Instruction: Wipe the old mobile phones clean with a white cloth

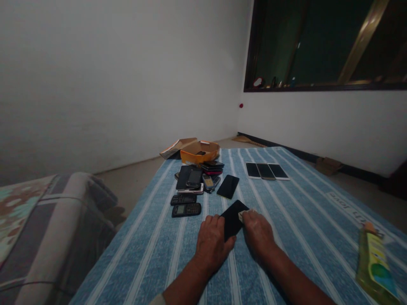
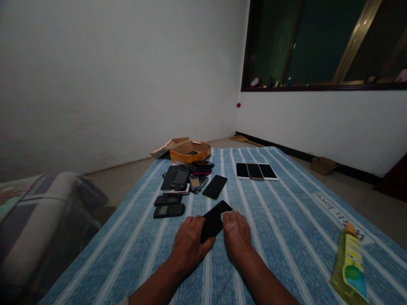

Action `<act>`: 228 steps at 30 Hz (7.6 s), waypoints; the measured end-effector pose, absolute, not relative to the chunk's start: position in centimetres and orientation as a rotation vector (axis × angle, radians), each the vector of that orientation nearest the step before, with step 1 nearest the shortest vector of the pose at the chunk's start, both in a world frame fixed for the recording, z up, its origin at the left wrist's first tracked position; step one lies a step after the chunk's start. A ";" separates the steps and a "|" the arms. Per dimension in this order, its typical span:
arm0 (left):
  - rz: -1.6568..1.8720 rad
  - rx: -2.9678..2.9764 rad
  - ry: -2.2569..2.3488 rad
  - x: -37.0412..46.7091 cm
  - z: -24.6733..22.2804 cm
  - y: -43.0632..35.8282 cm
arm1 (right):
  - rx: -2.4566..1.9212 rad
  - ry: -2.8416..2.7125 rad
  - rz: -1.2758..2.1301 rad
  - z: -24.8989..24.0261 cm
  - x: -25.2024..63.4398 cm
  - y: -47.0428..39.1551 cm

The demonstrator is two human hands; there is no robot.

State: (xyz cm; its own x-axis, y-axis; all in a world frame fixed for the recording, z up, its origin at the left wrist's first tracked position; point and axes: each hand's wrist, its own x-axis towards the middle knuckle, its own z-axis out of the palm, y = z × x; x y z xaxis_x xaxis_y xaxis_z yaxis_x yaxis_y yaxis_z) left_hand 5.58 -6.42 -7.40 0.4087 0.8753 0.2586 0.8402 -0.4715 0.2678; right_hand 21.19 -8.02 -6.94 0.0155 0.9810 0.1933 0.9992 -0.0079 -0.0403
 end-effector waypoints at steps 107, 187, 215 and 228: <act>0.602 2.283 1.168 1.8 -6.6 -5.3 | -1.836 -2.262 -0.083 -8.2 20.9 -8.8; 0.827 2.518 1.261 4.1 -8.6 -5.9 | -1.898 -2.169 -0.061 -7.2 20.2 -5.3; 0.818 2.513 1.249 3.9 -8.3 -6.0 | -1.897 -2.150 -0.057 -7.1 20.5 -5.3; 0.837 2.529 1.243 3.9 -8.4 -6.0 | -1.800 -2.201 -0.004 -7.3 20.1 -5.1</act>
State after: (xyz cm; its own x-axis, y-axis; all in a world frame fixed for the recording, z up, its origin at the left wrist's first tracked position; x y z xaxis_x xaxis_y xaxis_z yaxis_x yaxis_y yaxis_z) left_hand 3.94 -6.02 -8.42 0.4858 0.7772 0.3999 0.6631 -0.6258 0.4107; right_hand 20.12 -5.08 -7.35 -0.1720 0.9582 0.2288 0.9589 0.2160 -0.1837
